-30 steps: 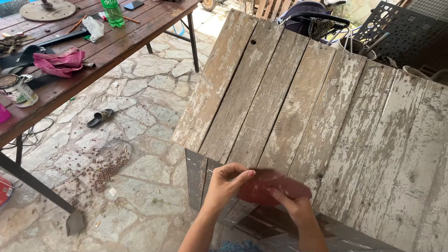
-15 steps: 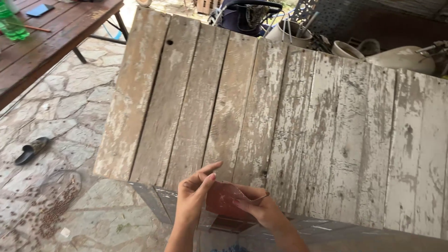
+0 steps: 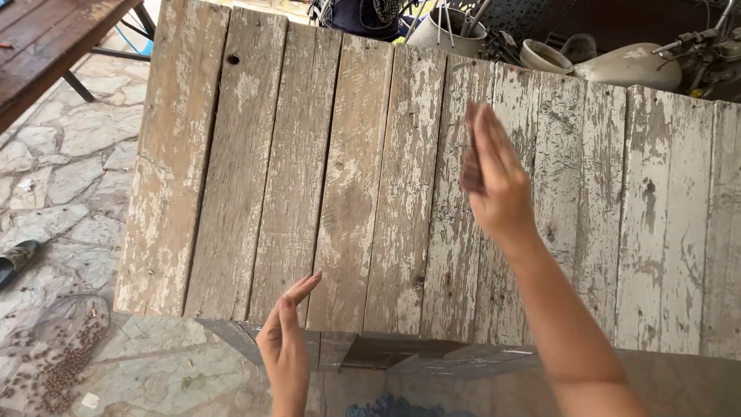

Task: Sanding the wooden surface of a small structure with sandpaper

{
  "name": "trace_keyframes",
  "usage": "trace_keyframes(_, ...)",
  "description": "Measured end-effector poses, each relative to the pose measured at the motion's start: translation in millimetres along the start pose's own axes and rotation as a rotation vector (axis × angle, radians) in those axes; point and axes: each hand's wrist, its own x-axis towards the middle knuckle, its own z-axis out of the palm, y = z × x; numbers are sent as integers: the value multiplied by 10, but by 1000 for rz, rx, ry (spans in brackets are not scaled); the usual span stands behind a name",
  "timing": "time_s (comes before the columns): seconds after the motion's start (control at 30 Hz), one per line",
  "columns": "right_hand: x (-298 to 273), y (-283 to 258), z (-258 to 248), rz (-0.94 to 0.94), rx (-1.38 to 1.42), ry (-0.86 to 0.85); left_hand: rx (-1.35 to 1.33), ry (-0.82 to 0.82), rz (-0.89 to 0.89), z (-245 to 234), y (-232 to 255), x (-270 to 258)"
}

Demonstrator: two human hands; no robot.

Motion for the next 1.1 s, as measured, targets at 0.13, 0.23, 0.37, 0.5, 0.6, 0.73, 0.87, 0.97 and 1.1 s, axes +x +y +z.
trace_keyframes(0.13, 132, 20, 704, 0, -195, -292, 51, -117, 33, -169, 4, -93)
trace_keyframes(0.23, -186, -120, 1011, -92, -113, -306, 189, -161, 32, -392, -105, -200)
trace_keyframes(0.37, -350, -213, 885, -246, 27, -410, 188, 9, -30, -600, -262, -369)
trace_keyframes(0.5, -286, -121, 1092, -260, 39, -321, 228, -3, -63, -688, -302, -438)
trace_keyframes(0.6, -411, -294, 1010, -145, 131, -332, 267, -39, -34, -680, -168, -459)
trace_keyframes(0.73, -435, -433, 929, -100, 125, -349, 432, 7, -141, -717, -144, -518)
trace_keyframes(0.87, 16, -205, 1179, -11, -48, -219, 364, 12, -76, -845, -153, -594)
trace_keyframes(0.97, -102, -348, 987, -20, -6, -244, 401, -120, 66, -1300, -902, -652)
trace_keyframes(1.1, -682, -434, 953, -136, 54, -333, 280, -397, -152, -2128, -2303, -788)
